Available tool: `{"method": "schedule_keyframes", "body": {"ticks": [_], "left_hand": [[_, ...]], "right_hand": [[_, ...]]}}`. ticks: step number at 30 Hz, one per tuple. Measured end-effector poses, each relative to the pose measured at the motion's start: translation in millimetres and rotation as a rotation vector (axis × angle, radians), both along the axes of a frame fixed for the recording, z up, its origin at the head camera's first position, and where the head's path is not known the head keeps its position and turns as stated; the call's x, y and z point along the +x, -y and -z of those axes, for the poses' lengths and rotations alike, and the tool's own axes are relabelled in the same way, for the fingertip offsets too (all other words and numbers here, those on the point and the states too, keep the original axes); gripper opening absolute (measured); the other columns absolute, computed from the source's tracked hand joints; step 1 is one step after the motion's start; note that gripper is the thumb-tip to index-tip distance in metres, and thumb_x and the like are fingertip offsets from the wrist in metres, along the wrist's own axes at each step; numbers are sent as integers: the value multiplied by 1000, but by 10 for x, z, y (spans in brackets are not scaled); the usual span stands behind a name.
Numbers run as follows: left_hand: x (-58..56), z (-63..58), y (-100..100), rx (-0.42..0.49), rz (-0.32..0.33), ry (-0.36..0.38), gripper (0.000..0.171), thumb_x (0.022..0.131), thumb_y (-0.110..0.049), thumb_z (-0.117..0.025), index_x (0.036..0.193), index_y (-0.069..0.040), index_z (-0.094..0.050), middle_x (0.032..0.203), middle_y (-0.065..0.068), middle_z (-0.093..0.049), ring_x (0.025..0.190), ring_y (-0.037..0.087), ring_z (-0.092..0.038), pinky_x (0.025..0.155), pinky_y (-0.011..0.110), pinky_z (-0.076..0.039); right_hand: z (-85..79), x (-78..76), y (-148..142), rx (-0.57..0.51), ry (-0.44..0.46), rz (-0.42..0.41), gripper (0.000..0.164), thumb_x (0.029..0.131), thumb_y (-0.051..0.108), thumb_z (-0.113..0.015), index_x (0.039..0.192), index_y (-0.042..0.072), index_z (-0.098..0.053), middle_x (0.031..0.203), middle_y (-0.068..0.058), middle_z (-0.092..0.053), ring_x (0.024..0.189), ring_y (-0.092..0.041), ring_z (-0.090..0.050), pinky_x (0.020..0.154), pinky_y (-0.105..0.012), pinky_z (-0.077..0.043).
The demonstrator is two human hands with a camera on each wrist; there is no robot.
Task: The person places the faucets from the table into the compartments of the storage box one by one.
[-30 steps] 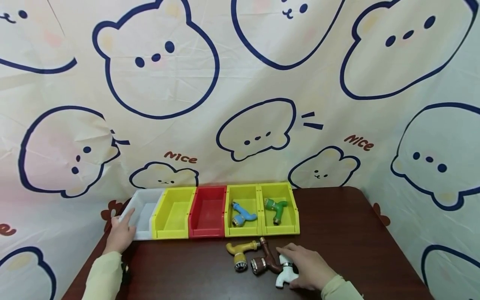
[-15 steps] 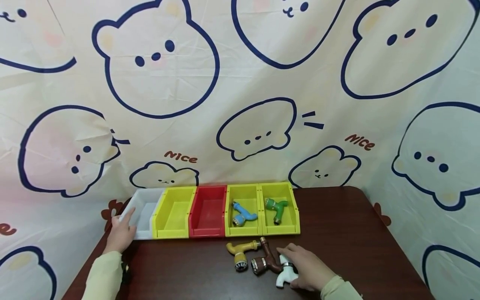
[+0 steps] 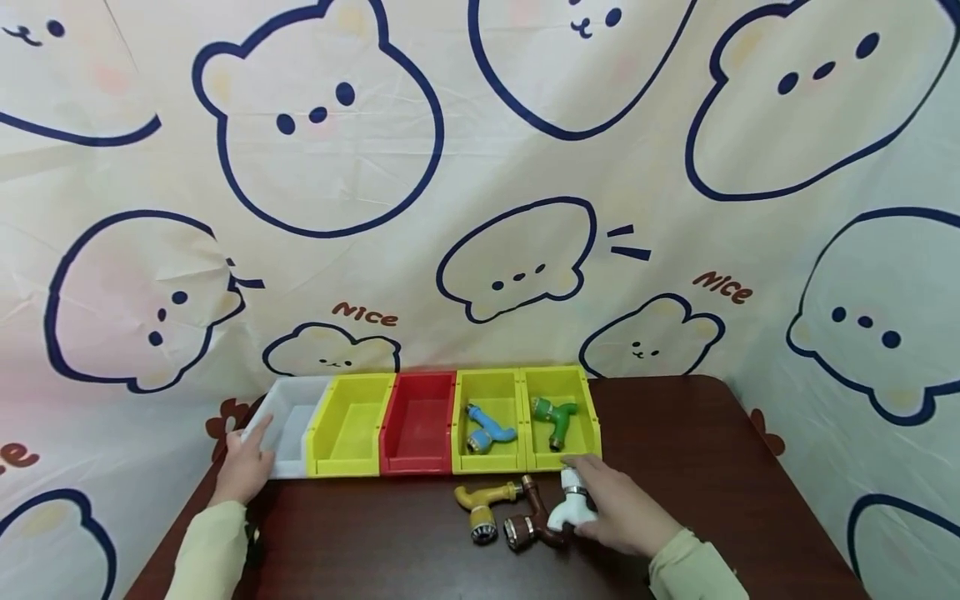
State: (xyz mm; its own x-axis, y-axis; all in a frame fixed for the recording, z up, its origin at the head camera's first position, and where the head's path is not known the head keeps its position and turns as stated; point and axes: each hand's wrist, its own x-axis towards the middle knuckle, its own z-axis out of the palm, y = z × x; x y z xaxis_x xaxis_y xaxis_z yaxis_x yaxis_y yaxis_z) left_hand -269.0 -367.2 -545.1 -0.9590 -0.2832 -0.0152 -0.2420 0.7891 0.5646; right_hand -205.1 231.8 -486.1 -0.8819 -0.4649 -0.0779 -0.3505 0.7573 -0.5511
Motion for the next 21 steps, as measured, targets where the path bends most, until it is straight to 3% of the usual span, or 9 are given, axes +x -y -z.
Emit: {"method": "schedule_keyframes", "body": {"ticks": [5, 9, 21], "left_hand": [[-4, -18, -9, -8, 11, -3, 68, 98, -5, -41, 163, -6, -22, 147, 37, -18, 114, 54, -47, 97, 67, -45], [-6, -31, -7, -13, 10, -10, 68, 98, -4, -42, 163, -5, -23, 146, 38, -18, 115, 55, -47, 96, 67, -45], [-3, -45, -2, -6, 22, 12, 69, 99, -6, -40, 165, -7, -18, 149, 39, -14, 112, 55, -47, 93, 66, -45]], "right_hand": [[-98, -77, 89, -10, -70, 7, 82, 76, 14, -91, 145, 5, -47, 132, -10, -60, 101, -15, -61, 78, -34, -55], [-148, -154, 189, -21, -91, -4, 77, 78, 13, -90, 143, 7, -49, 125, -5, -61, 87, -11, -56, 71, -28, -51], [-310, -408, 552, -42, -188, -90, 77, 82, 12, -87, 149, 8, -49, 124, -1, -58, 83, -10, -55, 70, -25, -49]]}}
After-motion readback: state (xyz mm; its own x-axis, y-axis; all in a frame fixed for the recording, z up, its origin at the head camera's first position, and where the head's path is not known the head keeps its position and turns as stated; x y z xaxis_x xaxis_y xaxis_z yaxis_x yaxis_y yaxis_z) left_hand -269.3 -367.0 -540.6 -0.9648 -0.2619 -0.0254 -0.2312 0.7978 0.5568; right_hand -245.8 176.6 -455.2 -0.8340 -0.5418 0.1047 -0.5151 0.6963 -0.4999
